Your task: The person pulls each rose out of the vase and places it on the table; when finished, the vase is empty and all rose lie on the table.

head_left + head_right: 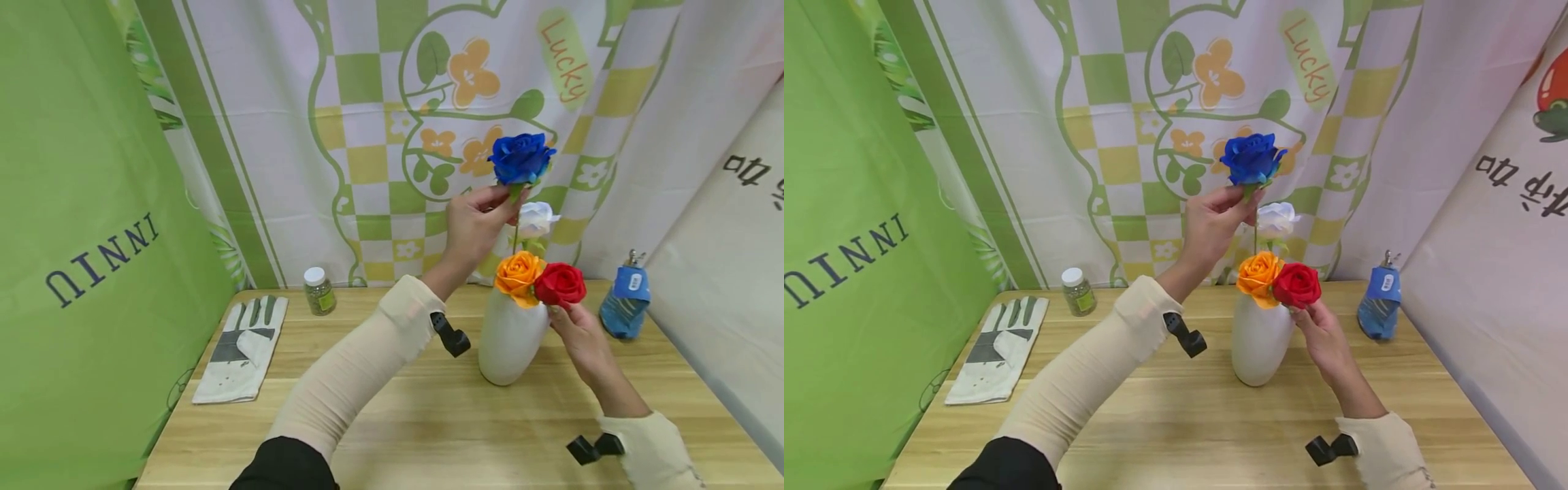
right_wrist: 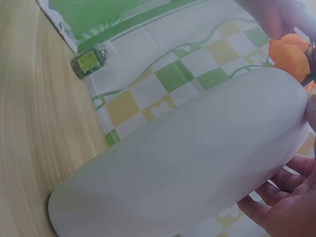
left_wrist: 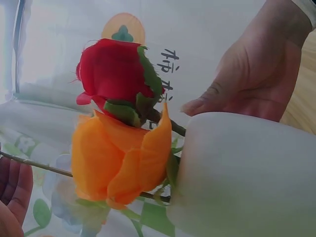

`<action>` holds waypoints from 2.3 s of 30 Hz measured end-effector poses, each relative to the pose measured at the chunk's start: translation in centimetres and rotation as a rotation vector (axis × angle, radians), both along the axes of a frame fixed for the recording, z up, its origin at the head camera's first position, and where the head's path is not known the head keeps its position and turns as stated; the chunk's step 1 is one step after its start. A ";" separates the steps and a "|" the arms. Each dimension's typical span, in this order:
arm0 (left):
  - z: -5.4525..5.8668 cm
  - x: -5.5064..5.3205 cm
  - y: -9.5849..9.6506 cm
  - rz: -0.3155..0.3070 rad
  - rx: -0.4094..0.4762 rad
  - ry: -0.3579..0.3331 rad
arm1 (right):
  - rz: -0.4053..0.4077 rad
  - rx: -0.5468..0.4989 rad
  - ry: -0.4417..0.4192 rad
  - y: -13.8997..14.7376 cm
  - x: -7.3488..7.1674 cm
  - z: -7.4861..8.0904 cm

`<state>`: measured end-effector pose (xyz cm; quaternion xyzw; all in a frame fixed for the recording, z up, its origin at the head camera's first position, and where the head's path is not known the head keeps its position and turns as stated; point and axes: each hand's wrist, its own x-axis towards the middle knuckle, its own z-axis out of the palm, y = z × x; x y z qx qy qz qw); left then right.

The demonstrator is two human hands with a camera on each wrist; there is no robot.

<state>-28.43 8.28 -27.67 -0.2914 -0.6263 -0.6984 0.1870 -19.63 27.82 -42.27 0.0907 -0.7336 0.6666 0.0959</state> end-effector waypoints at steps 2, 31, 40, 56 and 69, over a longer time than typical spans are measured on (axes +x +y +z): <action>0.3 0.0 0.1 0.012 -0.018 0.011 | -0.003 0.004 -0.001 0.0 0.0 0.0; 4.5 -0.5 0.5 0.017 -0.006 0.009 | 0.039 -0.056 0.038 -0.3 0.0 -0.1; 7.0 -0.4 -0.5 -0.042 0.098 0.024 | 0.025 -0.027 0.010 -0.1 -0.1 -0.1; 11.2 -0.6 -2.9 -0.148 0.151 0.106 | 0.043 -0.038 0.055 -0.5 0.0 -0.2; 12.0 -0.8 -5.3 0.005 0.139 0.042 | -0.003 0.033 0.047 -0.1 -0.1 -0.1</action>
